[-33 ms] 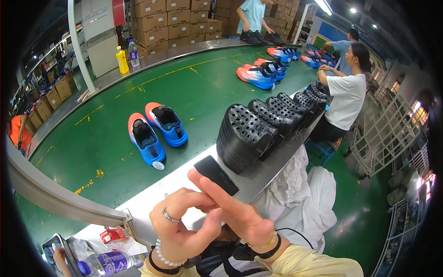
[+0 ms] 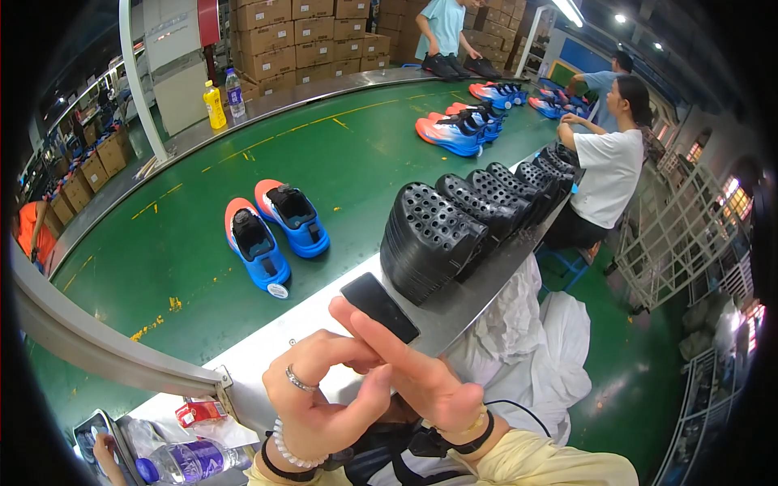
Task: Inspecting and assembling parts of athletic footwear on a production line.
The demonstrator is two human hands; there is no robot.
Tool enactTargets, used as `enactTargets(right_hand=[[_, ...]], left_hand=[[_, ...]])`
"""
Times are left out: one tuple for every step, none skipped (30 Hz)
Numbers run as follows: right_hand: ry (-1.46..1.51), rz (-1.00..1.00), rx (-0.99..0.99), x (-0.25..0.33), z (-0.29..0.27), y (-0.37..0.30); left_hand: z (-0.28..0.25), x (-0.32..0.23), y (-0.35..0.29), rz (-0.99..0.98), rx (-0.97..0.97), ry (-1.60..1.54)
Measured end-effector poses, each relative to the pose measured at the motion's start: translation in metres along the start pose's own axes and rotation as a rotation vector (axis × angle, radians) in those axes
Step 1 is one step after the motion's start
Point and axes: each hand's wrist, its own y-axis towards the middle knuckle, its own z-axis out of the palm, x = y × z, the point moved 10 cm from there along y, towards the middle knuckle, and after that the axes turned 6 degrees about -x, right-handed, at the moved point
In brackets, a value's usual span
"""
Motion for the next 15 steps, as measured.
enactTargets(right_hand=[[0.008,-0.012,0.006,0.001,0.000,0.000],[0.019,-0.025,0.015,0.001,0.000,0.001],[0.019,-0.025,0.016,-0.001,-0.002,0.001],[0.019,-0.049,0.034,-0.001,-0.002,0.001],[0.020,-0.073,0.051,0.000,-0.002,0.001],[0.021,-0.073,0.051,0.000,-0.001,0.001],[0.015,-0.079,0.030,0.003,-0.001,0.002],[0.009,-0.086,0.009,0.006,-0.002,0.002],[0.009,-0.086,0.007,0.007,-0.001,0.001],[0.017,-0.081,-0.007,0.007,-0.002,0.001],[0.025,-0.077,-0.019,0.008,-0.003,0.000],[0.024,-0.077,-0.020,0.008,-0.004,0.000],[-0.007,-0.076,-0.033,0.009,-0.005,0.000],[-0.034,-0.073,-0.042,0.008,-0.006,0.001],[-0.031,-0.073,-0.040,0.010,-0.006,0.001]], left_hand=[[0.003,-0.002,0.000,0.011,0.026,0.006],[0.003,-0.001,0.000,0.011,0.025,0.008],[0.002,0.000,-0.001,0.009,0.013,0.006],[0.001,0.001,-0.001,0.008,0.002,0.003],[0.001,0.002,-0.001,0.007,0.002,0.004],[0.001,0.002,-0.002,0.015,0.001,0.015],[0.001,0.001,-0.002,0.024,0.001,0.025],[0.001,0.001,-0.002,0.023,0.001,0.024],[0.002,-0.003,-0.002,0.050,-0.001,0.026],[0.003,-0.007,-0.002,0.078,-0.003,0.027],[0.004,-0.008,-0.001,0.078,-0.002,0.027],[0.005,-0.013,0.000,0.125,-0.019,0.055],[0.006,-0.018,0.000,0.173,-0.036,0.082],[0.004,-0.018,-0.001,0.172,-0.037,0.086],[0.003,-0.020,-0.002,0.185,-0.023,0.157]])
